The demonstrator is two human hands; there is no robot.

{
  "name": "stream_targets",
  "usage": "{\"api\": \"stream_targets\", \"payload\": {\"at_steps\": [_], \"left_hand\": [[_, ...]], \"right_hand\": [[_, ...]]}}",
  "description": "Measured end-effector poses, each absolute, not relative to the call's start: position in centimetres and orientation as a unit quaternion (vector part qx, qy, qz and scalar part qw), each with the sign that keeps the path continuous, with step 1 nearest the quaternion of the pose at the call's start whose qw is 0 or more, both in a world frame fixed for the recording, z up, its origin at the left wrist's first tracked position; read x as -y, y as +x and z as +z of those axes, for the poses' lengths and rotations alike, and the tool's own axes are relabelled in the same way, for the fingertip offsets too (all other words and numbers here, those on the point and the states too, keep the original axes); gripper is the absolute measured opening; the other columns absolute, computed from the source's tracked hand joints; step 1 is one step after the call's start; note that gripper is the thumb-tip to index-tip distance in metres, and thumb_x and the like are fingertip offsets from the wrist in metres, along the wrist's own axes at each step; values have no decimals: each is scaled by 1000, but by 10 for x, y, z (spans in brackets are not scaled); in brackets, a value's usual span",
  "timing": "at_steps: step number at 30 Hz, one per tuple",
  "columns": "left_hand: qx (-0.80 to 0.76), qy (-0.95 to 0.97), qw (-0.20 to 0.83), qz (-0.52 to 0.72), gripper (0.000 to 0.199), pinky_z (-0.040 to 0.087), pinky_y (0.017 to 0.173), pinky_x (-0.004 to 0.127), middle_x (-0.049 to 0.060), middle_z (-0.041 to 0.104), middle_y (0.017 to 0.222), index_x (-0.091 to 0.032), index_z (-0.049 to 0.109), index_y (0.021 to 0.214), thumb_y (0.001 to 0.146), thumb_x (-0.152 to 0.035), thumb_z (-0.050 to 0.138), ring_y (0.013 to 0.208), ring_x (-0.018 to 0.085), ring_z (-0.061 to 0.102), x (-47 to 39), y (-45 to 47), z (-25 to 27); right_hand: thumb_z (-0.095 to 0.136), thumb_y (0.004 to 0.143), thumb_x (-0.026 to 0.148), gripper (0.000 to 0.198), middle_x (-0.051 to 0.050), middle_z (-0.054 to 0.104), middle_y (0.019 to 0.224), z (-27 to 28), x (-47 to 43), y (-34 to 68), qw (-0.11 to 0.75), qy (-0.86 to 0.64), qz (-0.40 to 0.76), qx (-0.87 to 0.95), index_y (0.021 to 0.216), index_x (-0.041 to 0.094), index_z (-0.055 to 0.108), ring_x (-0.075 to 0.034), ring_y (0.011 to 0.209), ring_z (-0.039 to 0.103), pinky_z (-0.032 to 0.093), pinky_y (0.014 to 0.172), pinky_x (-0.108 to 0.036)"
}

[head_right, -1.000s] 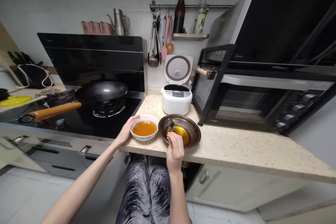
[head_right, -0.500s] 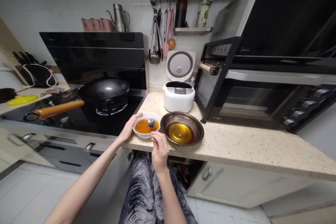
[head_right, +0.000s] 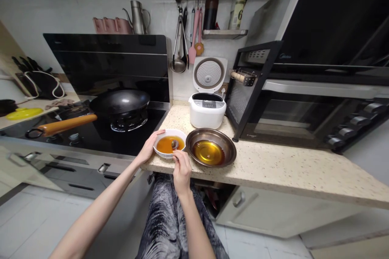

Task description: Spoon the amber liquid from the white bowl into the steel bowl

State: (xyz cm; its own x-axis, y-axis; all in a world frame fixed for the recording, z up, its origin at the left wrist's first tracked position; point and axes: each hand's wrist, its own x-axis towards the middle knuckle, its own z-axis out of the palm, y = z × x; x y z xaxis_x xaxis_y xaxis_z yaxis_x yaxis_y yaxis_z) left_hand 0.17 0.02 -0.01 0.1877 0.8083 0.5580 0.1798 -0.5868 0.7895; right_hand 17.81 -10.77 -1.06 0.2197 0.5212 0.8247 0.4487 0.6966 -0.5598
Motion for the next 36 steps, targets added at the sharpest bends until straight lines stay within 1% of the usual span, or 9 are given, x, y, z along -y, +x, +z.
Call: {"api": "stream_targets", "payload": {"at_steps": [6,16,24,30,36], "left_hand": [[-352,714,289,532,48,30,127,44,12,60,144,-17,65,126,103,-47,35,139,24,52,0,1,0],[-347,713,287,538,48,30,126,46,12,61,143,-18,67,125,103,-48,36,138,25,53,-1,1,-1],[-361,710,293,529,49,30,126,46,11,60,144,-18,65,127,103,-48,34,139,25,52,0,1,1],[-365,707,288,533,50,29,127,44,10,60,144,-18,66,126,103,-49,35,139,24,52,-1,1,-1],[-369,712,283,526,50,30,126,45,11,60,145,-17,65,127,103,-48,34,139,24,52,-3,0,-3]], "right_hand": [[50,101,17,18,-6,73,98,-11,107,176,685,-396,50,609,100,22,68,-18,97,70,56,88,-32],[52,101,25,17,-5,72,96,-12,110,175,730,-407,101,540,93,21,67,-17,96,68,53,91,-33],[52,101,26,19,-6,72,95,-5,115,178,735,-409,97,532,92,20,67,-18,95,69,54,90,-35],[52,101,24,17,-6,71,96,2,118,183,750,-403,87,518,92,20,66,-17,94,68,54,89,-34],[53,100,25,16,-6,71,97,11,122,192,762,-415,62,494,93,20,66,-18,95,68,54,90,-35]]}}
